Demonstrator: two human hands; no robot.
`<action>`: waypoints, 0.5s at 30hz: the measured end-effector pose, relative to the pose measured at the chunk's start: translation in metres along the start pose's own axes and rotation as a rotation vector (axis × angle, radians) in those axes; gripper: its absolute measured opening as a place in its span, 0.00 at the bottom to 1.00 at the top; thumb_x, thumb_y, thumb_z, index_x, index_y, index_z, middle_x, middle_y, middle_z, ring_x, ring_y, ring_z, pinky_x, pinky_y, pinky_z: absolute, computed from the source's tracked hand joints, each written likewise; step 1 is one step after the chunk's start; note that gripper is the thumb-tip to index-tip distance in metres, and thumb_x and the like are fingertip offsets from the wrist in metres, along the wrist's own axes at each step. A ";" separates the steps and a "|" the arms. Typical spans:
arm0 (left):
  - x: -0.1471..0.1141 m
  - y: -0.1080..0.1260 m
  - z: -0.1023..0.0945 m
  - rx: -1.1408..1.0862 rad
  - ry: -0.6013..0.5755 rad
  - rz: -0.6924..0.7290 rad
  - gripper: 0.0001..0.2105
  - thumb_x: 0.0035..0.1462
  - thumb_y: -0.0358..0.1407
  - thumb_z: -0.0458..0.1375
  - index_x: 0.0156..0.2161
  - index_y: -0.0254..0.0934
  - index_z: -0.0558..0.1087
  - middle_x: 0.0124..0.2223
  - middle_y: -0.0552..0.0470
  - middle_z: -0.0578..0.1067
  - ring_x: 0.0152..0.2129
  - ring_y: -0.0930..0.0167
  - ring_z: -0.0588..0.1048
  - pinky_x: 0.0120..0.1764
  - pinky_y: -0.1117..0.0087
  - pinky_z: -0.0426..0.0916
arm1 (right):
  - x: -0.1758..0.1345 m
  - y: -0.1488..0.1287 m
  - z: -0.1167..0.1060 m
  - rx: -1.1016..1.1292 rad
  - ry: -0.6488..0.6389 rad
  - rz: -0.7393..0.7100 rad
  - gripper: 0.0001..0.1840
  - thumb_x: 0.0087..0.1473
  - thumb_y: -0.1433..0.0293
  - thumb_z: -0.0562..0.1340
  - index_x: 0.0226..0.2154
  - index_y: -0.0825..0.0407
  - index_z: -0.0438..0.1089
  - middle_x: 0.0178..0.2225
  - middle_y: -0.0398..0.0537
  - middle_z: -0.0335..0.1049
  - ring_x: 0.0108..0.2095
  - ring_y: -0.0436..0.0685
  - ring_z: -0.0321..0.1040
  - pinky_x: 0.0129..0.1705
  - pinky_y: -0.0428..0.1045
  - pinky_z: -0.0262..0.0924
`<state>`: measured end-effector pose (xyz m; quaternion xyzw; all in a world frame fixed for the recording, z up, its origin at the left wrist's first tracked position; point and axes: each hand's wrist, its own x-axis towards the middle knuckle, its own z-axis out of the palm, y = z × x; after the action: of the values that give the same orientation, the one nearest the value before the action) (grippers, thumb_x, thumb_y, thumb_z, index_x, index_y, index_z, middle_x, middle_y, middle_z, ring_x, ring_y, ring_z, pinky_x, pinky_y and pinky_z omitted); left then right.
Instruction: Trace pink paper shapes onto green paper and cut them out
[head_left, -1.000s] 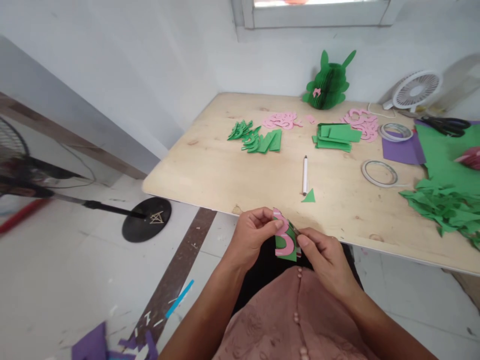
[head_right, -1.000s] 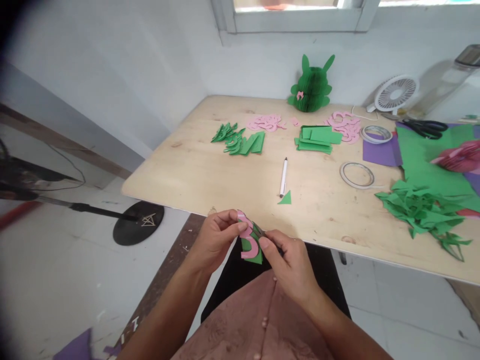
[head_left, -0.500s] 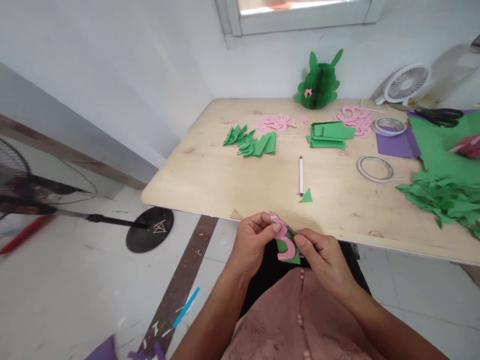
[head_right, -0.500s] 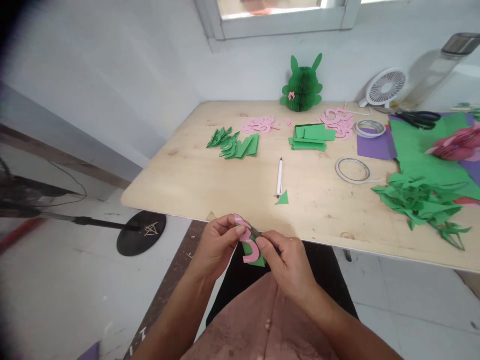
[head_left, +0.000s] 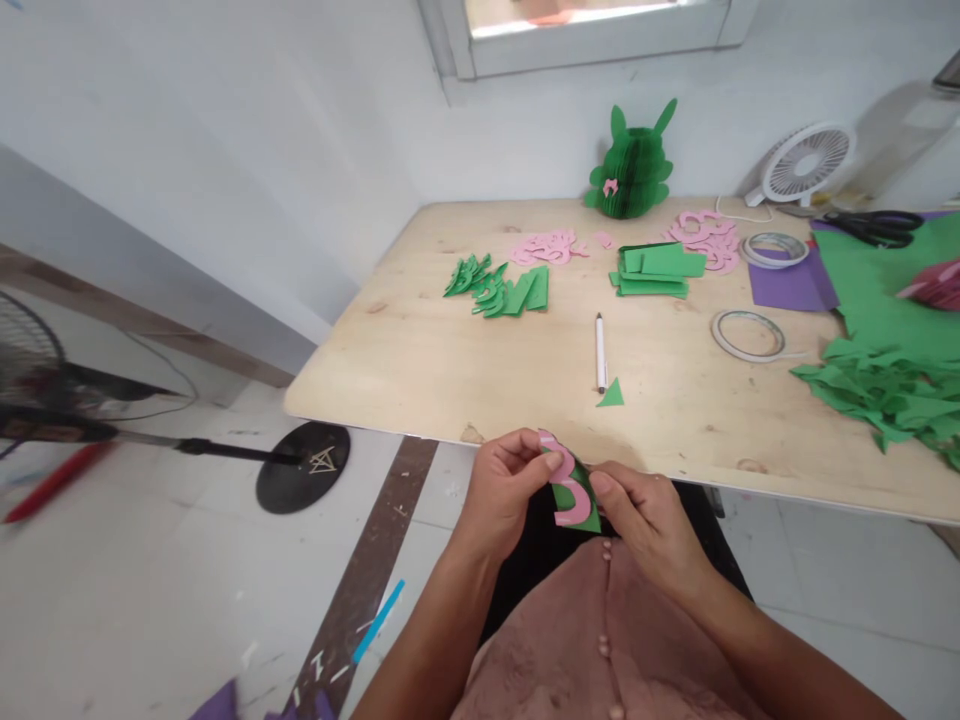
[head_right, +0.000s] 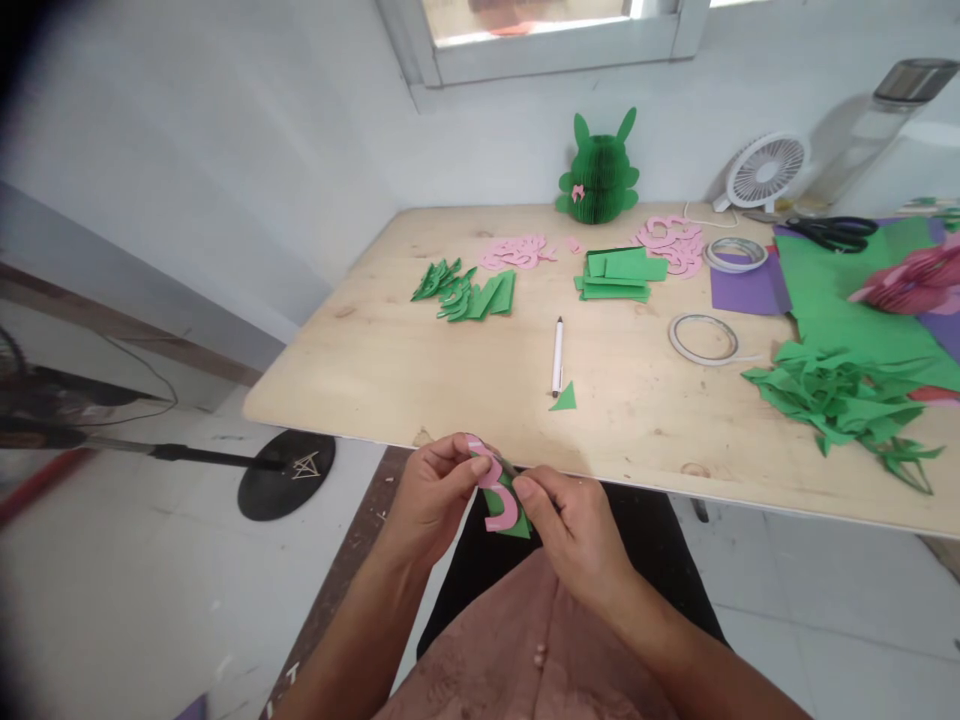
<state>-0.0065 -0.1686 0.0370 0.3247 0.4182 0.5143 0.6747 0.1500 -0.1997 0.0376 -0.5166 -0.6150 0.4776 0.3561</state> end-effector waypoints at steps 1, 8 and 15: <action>0.000 0.000 0.000 0.001 -0.002 0.001 0.07 0.43 0.31 0.67 0.25 0.34 0.72 0.24 0.54 0.74 0.22 0.76 0.70 0.29 0.76 0.65 | 0.000 0.000 0.000 -0.002 0.002 0.001 0.22 0.62 0.59 0.50 0.23 0.53 0.64 0.19 0.39 0.54 0.22 0.48 0.52 0.24 0.44 0.46; -0.001 -0.001 -0.002 0.017 -0.015 0.011 0.06 0.44 0.31 0.67 0.25 0.34 0.73 0.25 0.54 0.75 0.23 0.76 0.71 0.30 0.76 0.66 | 0.000 0.000 -0.001 -0.020 0.003 -0.001 0.22 0.62 0.60 0.51 0.23 0.53 0.65 0.19 0.39 0.56 0.22 0.48 0.53 0.24 0.44 0.48; 0.000 0.000 -0.007 0.069 -0.049 0.013 0.06 0.46 0.31 0.66 0.26 0.34 0.73 0.26 0.53 0.76 0.24 0.76 0.72 0.30 0.76 0.67 | 0.000 0.001 -0.002 -0.029 -0.013 0.016 0.21 0.62 0.59 0.52 0.25 0.54 0.68 0.21 0.41 0.60 0.23 0.49 0.56 0.26 0.45 0.51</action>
<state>-0.0131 -0.1691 0.0338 0.3633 0.4168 0.4959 0.6696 0.1528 -0.1995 0.0371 -0.5235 -0.6199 0.4749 0.3406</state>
